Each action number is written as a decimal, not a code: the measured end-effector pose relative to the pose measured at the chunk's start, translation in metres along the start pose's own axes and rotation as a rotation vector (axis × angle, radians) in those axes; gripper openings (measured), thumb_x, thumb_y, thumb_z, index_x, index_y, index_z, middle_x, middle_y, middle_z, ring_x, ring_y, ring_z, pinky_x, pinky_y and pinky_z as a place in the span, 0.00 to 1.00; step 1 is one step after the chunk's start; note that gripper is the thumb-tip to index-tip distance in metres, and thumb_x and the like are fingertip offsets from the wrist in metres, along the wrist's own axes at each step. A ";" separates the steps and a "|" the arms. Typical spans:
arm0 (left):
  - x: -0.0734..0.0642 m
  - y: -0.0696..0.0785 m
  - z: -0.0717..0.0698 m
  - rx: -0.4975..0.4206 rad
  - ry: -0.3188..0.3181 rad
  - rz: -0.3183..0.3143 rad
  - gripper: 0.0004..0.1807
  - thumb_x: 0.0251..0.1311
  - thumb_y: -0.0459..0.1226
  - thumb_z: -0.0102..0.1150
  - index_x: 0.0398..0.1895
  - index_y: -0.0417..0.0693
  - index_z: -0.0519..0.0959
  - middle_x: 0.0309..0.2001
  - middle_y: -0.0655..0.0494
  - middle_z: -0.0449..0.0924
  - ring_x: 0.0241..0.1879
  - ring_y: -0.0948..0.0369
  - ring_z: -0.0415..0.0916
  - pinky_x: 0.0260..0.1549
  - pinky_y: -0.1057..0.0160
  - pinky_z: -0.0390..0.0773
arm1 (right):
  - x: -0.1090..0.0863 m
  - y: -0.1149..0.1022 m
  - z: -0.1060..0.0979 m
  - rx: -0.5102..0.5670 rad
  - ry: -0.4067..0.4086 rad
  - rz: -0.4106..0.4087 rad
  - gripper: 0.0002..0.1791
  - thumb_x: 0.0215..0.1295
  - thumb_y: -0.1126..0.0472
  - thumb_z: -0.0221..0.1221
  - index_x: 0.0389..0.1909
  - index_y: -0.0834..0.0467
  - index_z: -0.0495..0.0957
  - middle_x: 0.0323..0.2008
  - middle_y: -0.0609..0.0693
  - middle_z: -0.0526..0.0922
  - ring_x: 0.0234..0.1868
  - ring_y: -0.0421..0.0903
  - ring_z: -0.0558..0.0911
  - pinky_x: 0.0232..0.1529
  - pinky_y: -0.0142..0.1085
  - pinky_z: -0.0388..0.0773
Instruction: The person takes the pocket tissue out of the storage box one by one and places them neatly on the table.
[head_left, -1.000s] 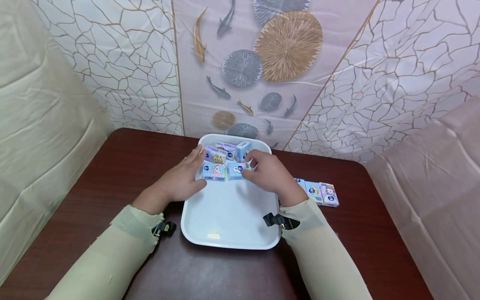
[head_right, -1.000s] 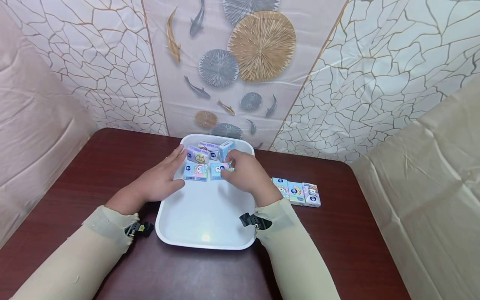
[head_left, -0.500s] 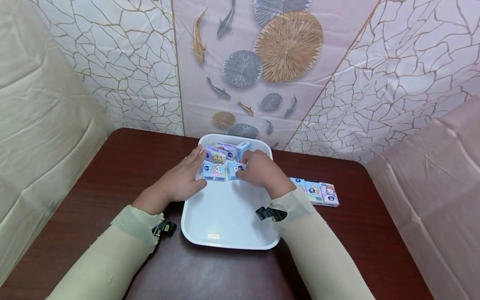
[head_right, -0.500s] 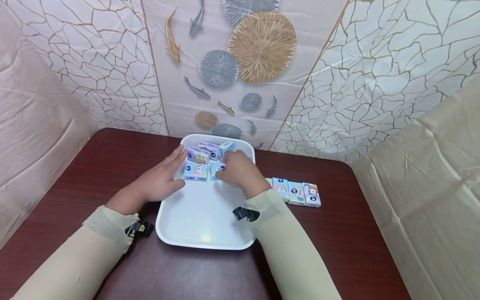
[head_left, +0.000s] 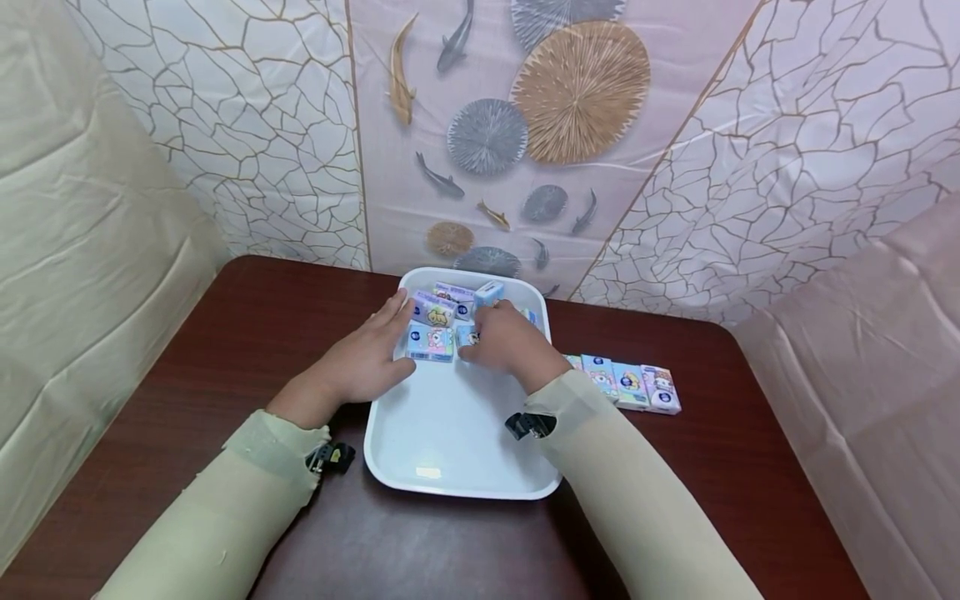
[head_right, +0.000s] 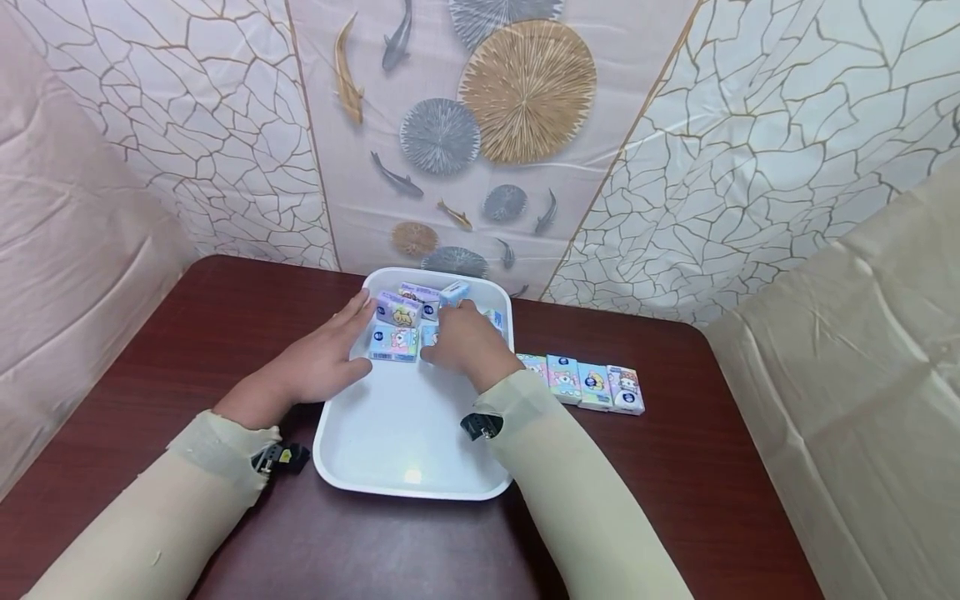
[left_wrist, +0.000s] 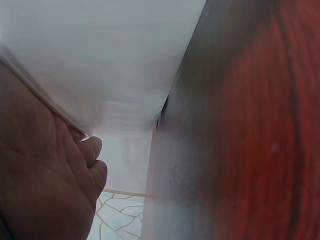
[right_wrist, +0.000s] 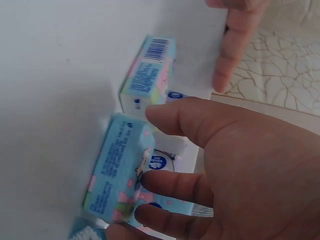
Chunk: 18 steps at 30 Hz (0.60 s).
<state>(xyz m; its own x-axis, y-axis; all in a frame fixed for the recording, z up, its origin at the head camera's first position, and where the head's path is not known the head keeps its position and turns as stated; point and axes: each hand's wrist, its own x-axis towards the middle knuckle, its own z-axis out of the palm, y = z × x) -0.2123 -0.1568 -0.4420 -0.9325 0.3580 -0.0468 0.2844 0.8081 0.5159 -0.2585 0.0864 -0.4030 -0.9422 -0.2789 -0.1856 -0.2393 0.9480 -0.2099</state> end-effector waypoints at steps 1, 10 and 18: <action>0.000 0.000 0.000 0.000 0.000 -0.002 0.50 0.71 0.52 0.51 0.87 0.57 0.35 0.87 0.62 0.22 0.87 0.51 0.32 0.79 0.36 0.51 | 0.000 -0.001 0.001 -0.001 0.003 0.000 0.32 0.62 0.39 0.70 0.59 0.55 0.82 0.55 0.51 0.77 0.50 0.48 0.74 0.50 0.44 0.80; 0.000 0.002 -0.001 -0.005 0.006 0.001 0.49 0.71 0.53 0.50 0.87 0.57 0.36 0.87 0.62 0.22 0.87 0.51 0.33 0.79 0.36 0.52 | 0.000 -0.003 0.007 -0.029 0.025 0.015 0.37 0.60 0.37 0.71 0.65 0.53 0.79 0.58 0.53 0.76 0.48 0.48 0.76 0.51 0.46 0.81; 0.000 0.002 -0.002 -0.001 -0.003 -0.004 0.50 0.71 0.53 0.51 0.87 0.56 0.36 0.87 0.62 0.22 0.87 0.52 0.32 0.79 0.38 0.52 | 0.001 -0.002 0.011 -0.044 0.038 -0.012 0.33 0.59 0.37 0.71 0.61 0.49 0.80 0.54 0.51 0.77 0.48 0.48 0.76 0.49 0.47 0.81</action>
<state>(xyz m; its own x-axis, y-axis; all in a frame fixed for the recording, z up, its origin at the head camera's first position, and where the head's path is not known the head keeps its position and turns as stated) -0.2119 -0.1562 -0.4389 -0.9331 0.3559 -0.0512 0.2803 0.8092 0.5163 -0.2563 0.0826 -0.4130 -0.9471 -0.2854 -0.1468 -0.2602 0.9506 -0.1693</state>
